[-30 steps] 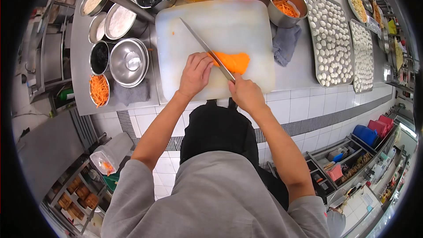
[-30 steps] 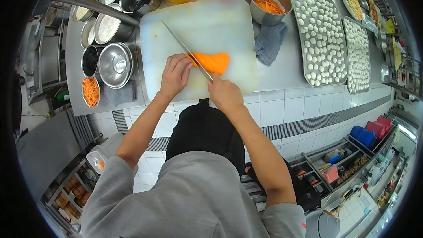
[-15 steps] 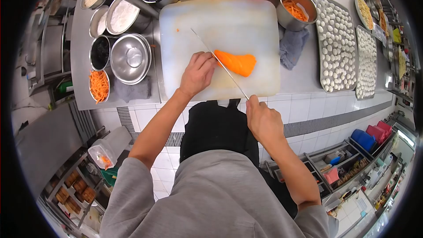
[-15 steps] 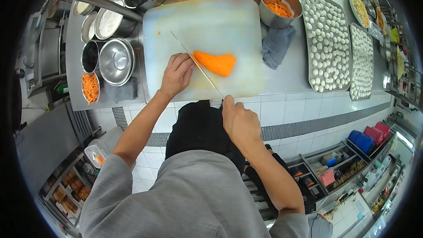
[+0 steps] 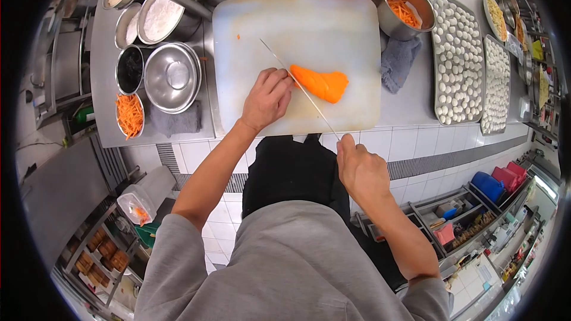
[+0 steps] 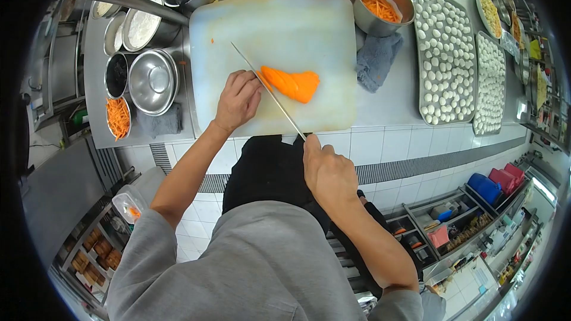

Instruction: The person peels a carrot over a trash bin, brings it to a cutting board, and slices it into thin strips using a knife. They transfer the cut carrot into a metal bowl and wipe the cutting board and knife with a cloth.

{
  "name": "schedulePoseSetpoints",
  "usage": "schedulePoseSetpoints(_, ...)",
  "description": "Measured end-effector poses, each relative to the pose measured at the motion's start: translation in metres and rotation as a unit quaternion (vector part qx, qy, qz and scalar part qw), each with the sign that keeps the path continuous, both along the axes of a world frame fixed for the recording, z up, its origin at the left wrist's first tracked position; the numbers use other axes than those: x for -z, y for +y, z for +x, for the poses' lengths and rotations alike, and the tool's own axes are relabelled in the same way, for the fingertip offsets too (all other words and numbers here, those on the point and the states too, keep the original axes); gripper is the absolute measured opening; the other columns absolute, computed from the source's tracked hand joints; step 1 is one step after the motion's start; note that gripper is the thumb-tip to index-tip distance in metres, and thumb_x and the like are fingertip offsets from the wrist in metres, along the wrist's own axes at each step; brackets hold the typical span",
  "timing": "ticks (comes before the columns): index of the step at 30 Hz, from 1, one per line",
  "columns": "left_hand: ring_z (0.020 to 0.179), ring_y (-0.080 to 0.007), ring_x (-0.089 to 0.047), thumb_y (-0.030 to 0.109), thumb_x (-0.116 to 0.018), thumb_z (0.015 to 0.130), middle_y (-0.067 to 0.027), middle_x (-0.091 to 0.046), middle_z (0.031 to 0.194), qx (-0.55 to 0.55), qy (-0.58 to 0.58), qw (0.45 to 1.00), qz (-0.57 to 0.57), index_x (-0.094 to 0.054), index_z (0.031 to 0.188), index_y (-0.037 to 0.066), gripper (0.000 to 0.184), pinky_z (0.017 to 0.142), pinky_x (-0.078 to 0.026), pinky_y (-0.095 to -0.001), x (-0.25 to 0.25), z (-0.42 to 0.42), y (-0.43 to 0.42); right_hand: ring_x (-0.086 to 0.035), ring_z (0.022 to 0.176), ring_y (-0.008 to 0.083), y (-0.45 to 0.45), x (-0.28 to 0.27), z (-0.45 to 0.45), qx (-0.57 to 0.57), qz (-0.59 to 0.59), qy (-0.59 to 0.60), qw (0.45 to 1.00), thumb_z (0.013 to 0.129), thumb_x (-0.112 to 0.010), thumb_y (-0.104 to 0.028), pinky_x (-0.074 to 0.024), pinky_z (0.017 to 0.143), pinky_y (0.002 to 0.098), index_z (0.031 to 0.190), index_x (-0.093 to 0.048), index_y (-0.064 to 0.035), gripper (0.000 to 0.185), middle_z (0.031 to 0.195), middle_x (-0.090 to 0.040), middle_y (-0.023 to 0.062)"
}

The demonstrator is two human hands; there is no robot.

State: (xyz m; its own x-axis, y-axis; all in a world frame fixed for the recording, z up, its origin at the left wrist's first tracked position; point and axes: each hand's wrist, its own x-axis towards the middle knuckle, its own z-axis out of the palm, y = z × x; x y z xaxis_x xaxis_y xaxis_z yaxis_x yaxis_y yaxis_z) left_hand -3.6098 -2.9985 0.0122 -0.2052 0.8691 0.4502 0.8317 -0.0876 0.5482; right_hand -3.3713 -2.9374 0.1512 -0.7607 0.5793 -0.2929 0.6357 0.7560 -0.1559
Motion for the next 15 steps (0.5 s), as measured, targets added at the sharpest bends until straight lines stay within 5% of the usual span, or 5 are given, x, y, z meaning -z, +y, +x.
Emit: schedulePoseSetpoints(15,0.101,-0.0329,-0.06,-0.006,-0.069,0.078,-0.0106,-0.062,0.111,-0.009,-0.02,1.0,0.011,-0.063,0.106,0.001,0.03,0.088,-0.053,-0.0395,-0.004,0.001,-0.001,-0.066,0.055,0.041,0.014,0.07,-0.044,0.054,-0.096,0.03,0.993,0.103,-0.05,-0.026,-0.0543,0.052,0.0495,0.095,-0.05,-0.0033,0.024,0.06,-0.064,0.0205)
